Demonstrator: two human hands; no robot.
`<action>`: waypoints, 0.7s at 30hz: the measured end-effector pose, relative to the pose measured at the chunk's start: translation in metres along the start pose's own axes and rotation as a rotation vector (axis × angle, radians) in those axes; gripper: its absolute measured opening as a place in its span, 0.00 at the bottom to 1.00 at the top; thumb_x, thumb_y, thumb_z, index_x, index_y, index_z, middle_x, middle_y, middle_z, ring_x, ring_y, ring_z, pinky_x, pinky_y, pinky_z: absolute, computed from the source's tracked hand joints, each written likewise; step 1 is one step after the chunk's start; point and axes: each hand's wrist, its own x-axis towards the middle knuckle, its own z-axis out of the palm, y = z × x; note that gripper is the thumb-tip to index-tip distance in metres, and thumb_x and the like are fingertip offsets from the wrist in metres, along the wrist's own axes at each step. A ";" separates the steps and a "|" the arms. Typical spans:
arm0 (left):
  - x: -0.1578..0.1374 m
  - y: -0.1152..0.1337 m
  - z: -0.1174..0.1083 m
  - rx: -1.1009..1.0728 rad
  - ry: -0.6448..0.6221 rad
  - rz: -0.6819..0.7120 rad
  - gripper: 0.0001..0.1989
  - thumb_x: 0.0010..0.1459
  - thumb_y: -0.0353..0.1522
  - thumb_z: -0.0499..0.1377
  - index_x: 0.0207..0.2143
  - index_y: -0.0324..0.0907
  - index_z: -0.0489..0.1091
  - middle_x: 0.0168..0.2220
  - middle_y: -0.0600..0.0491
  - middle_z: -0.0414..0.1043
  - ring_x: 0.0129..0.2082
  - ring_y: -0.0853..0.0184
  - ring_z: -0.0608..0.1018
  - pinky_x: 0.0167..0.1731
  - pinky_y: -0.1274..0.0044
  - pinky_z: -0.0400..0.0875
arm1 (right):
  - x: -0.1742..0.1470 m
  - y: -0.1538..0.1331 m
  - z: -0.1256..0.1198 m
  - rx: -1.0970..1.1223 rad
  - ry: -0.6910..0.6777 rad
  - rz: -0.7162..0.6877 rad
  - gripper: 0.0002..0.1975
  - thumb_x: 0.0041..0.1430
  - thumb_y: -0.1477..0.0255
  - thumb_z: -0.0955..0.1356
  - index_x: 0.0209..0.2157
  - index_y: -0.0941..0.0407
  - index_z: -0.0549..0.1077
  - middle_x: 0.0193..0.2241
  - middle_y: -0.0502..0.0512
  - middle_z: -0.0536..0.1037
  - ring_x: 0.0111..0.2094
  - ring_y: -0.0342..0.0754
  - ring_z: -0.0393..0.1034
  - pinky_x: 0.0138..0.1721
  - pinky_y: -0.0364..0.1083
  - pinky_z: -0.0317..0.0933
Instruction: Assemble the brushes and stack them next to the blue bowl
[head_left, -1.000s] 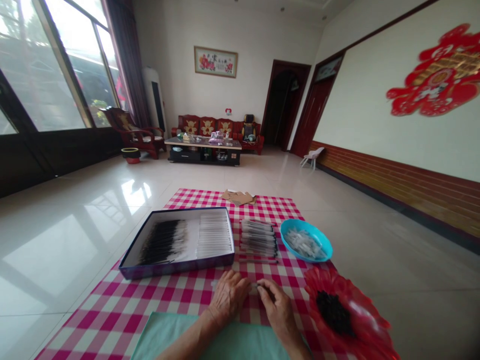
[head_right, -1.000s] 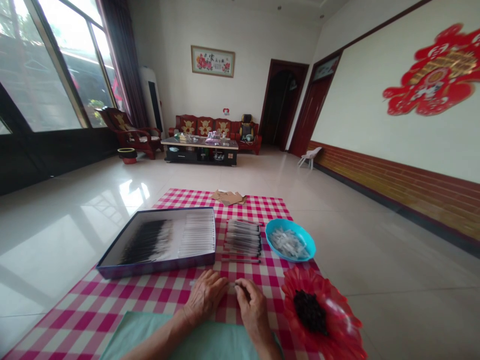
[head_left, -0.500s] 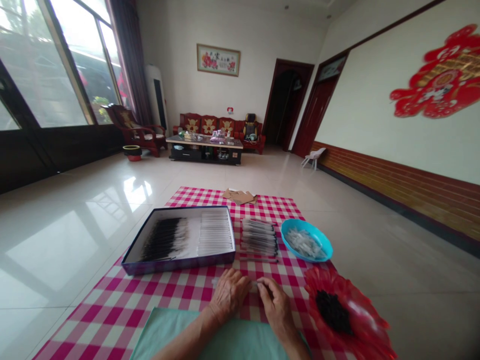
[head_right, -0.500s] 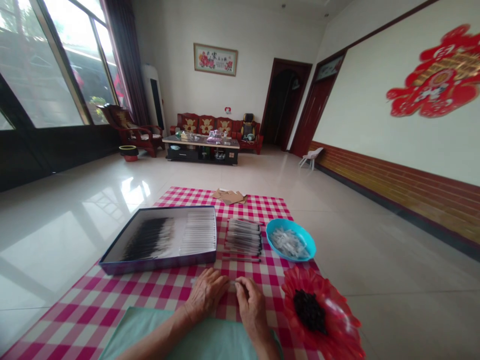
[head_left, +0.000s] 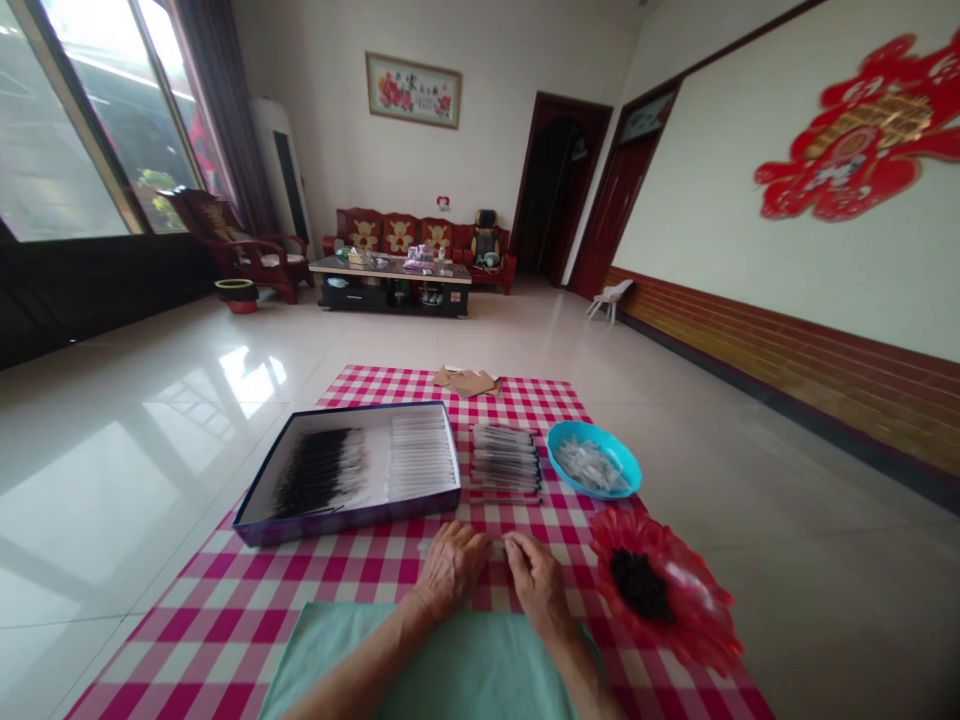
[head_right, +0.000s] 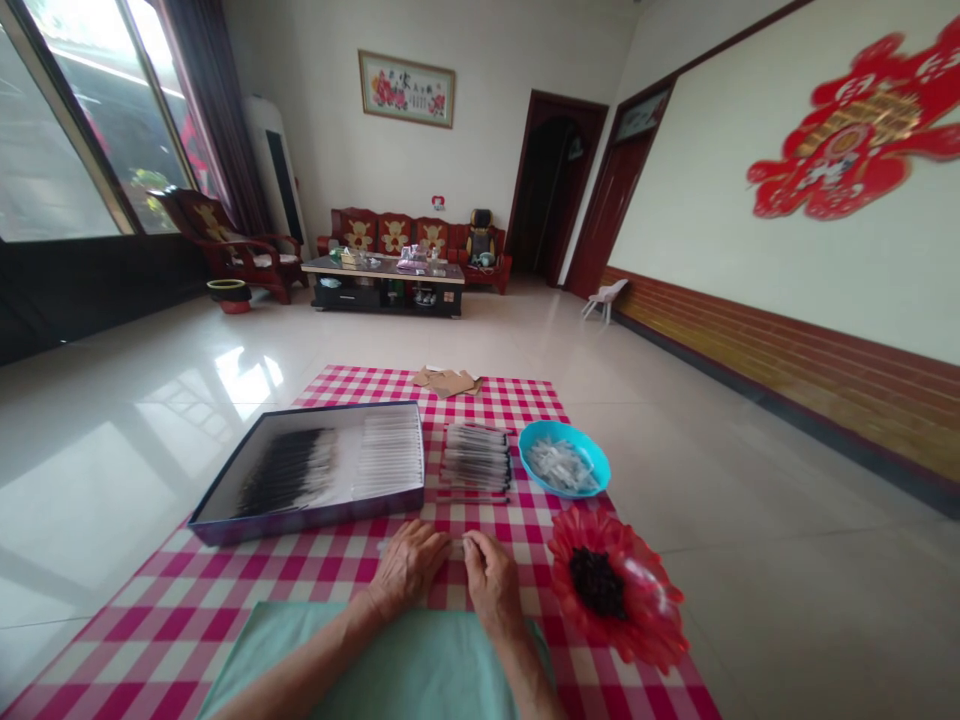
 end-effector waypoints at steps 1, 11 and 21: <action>0.000 0.000 0.000 -0.002 0.001 0.001 0.12 0.63 0.32 0.47 0.29 0.43 0.66 0.26 0.54 0.66 0.30 0.66 0.67 0.33 0.74 0.59 | 0.000 0.000 0.000 0.001 -0.007 -0.011 0.11 0.57 0.66 0.63 0.34 0.56 0.75 0.32 0.57 0.80 0.35 0.50 0.74 0.38 0.45 0.67; 0.000 0.000 -0.001 -0.016 -0.017 -0.004 0.11 0.63 0.32 0.48 0.29 0.43 0.67 0.27 0.54 0.66 0.30 0.66 0.67 0.33 0.75 0.59 | 0.001 -0.001 -0.002 0.030 -0.026 -0.033 0.10 0.53 0.71 0.65 0.38 0.56 0.72 0.34 0.58 0.79 0.33 0.49 0.74 0.34 0.44 0.70; 0.002 -0.004 0.005 -0.003 0.108 -0.162 0.11 0.63 0.31 0.47 0.32 0.43 0.68 0.28 0.53 0.68 0.31 0.65 0.69 0.34 0.74 0.61 | 0.001 0.007 0.003 -0.149 -0.056 -0.029 0.15 0.54 0.75 0.61 0.43 0.58 0.70 0.36 0.60 0.77 0.34 0.49 0.74 0.34 0.46 0.70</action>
